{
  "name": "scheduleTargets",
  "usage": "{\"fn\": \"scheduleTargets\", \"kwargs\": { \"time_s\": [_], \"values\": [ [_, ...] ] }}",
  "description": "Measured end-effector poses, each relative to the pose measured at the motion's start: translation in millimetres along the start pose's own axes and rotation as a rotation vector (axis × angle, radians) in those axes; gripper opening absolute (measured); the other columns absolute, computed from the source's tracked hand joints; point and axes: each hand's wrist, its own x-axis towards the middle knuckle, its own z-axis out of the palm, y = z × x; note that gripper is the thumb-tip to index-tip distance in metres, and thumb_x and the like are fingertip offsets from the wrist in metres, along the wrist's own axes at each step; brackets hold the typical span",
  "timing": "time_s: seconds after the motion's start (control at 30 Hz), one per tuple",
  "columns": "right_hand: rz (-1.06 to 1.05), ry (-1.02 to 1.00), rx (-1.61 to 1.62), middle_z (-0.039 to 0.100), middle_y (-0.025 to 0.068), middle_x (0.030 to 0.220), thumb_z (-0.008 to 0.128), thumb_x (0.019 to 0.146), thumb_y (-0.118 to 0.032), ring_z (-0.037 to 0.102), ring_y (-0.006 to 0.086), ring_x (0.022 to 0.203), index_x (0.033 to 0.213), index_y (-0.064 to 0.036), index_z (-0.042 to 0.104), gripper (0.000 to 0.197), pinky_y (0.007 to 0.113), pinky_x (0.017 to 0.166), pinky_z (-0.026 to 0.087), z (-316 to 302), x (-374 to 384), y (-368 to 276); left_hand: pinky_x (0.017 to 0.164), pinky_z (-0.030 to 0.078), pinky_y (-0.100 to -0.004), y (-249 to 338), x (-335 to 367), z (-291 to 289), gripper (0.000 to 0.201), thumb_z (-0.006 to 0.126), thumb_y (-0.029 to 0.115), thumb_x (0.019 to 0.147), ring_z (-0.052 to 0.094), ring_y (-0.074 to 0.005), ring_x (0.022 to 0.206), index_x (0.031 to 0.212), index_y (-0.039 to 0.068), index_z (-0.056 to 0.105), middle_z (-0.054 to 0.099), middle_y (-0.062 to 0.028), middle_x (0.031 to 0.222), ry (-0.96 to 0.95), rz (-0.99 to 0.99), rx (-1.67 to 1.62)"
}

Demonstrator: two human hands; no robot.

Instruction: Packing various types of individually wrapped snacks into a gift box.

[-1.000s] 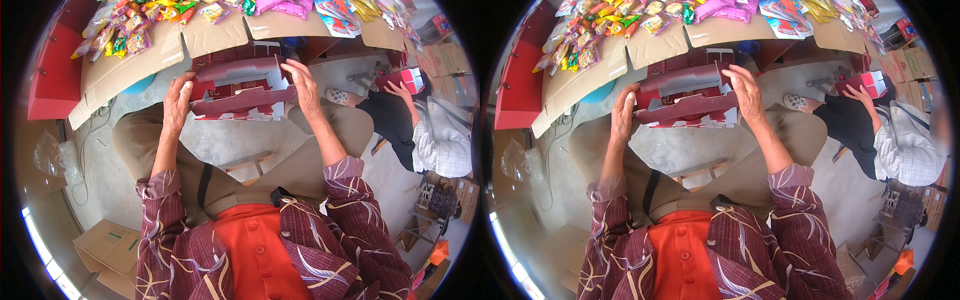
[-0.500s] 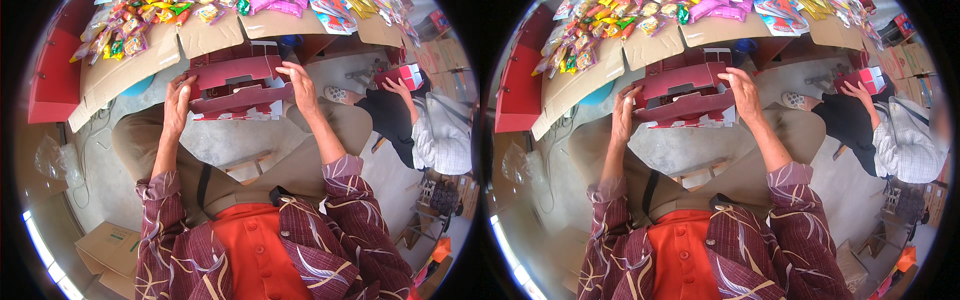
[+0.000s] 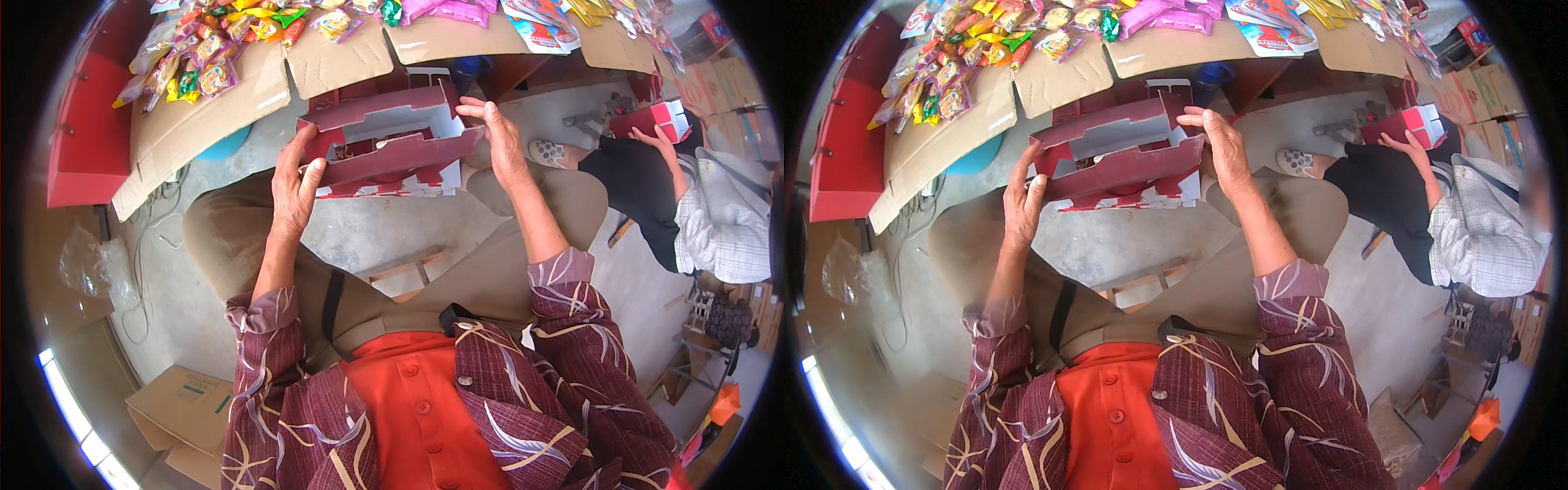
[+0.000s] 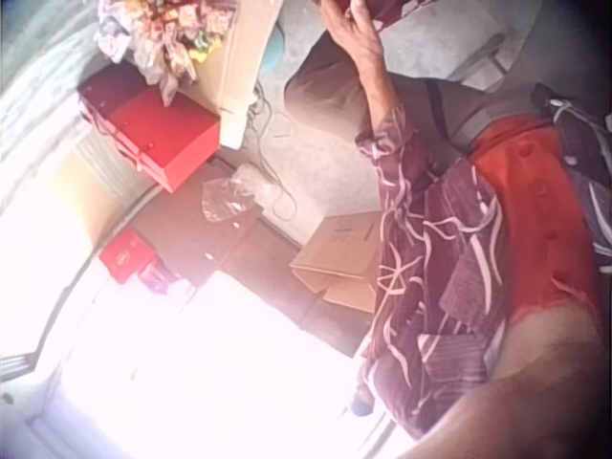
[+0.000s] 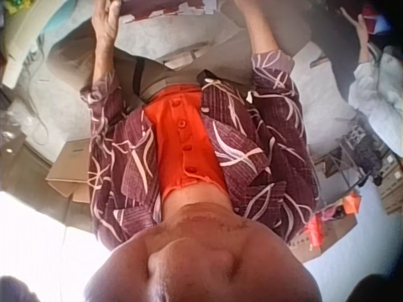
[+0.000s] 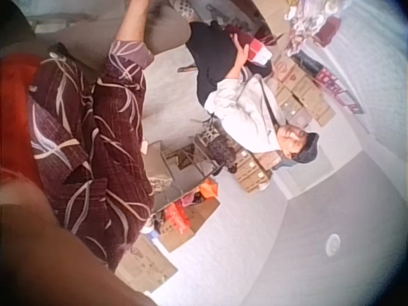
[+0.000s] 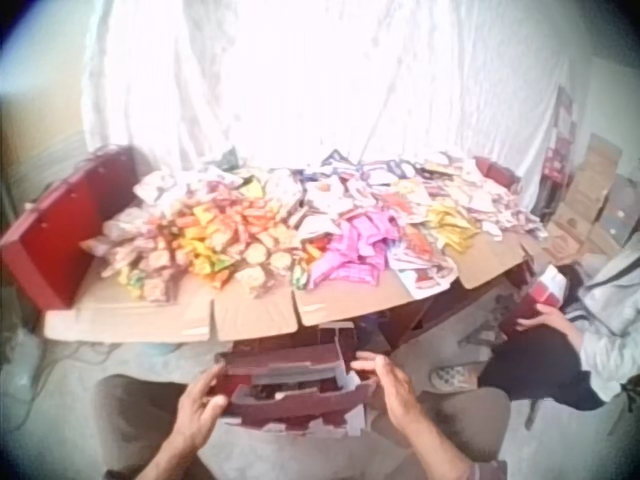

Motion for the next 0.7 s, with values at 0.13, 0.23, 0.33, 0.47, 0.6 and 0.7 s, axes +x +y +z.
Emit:
{"fn": "scheduleTargets", "kwargs": {
  "time_s": [0.13,0.23,0.33,0.47,0.6,0.7],
  "values": [
    [-0.050,0.011,0.025,0.061,0.0115,0.133,0.038,0.106,-0.046,0.055,0.0235,0.122,0.118,-0.0014,0.069,0.056,0.038,0.106,0.040,-2.2,1.1,5.7,0.104,0.041,-0.0417,0.4,7.8,-4.7,0.058,0.053,0.056,0.095,0.052,-0.0312,0.127,0.130,0.010,0.061,0.058,-0.0144,0.136,0.013,0.274,0.340],
    [-0.096,0.030,0.025,0.063,0.0112,0.130,0.037,0.106,-0.047,0.056,0.0231,0.121,0.117,-0.0028,0.070,0.056,0.038,0.105,0.040,-1.1,2.7,8.7,0.103,0.044,-0.0420,5.5,13.5,-6.5,0.062,0.050,0.060,0.095,0.056,-0.0305,0.123,0.132,0.010,0.061,0.054,-0.0144,0.142,-0.088,0.230,0.201],
    [-0.044,0.044,0.007,0.061,0.0133,0.133,0.031,0.108,-0.047,0.054,0.0235,0.125,0.120,-0.0003,0.067,0.060,0.041,0.107,0.040,-1.0,1.0,7.7,0.099,0.048,-0.0411,19.2,15.0,-2.1,0.066,0.048,0.061,0.095,0.061,-0.0295,0.116,0.137,0.011,0.058,0.046,-0.0158,0.150,-0.049,0.117,-0.016],
    [-0.069,0.026,-0.079,0.065,0.0103,0.123,0.035,0.107,-0.046,0.056,0.0223,0.120,0.116,-0.0015,0.070,0.057,0.039,0.103,0.042,-1.1,-1.1,5.9,0.096,0.051,-0.0384,8.8,17.2,-7.4,0.066,0.050,0.059,0.097,0.064,-0.0268,0.111,0.144,0.013,0.053,0.038,-0.0188,0.154,-0.107,0.020,-0.041],
    [-0.111,0.025,-0.115,0.066,0.0095,0.115,0.037,0.107,-0.044,0.058,0.0225,0.113,0.108,-0.0019,0.074,0.056,0.036,0.101,0.043,-1.3,-0.4,6.6,0.105,0.044,-0.0404,12.7,18.5,-5.6,0.067,0.045,0.058,0.099,0.057,-0.0302,0.123,0.146,0.012,0.050,0.030,-0.0200,0.158,-0.127,-0.008,0.127],
    [-0.180,-0.019,-0.241,0.065,0.0104,0.118,0.035,0.108,-0.043,0.057,0.0231,0.114,0.108,-0.0023,0.074,0.056,0.036,0.101,0.042,-0.3,-1.2,7.1,0.114,0.034,-0.0428,12.5,21.1,-1.4,0.068,0.045,0.059,0.099,0.041,-0.0348,0.139,0.147,0.011,0.049,0.030,-0.0210,0.158,-0.073,-0.008,0.148]
  ]
}}
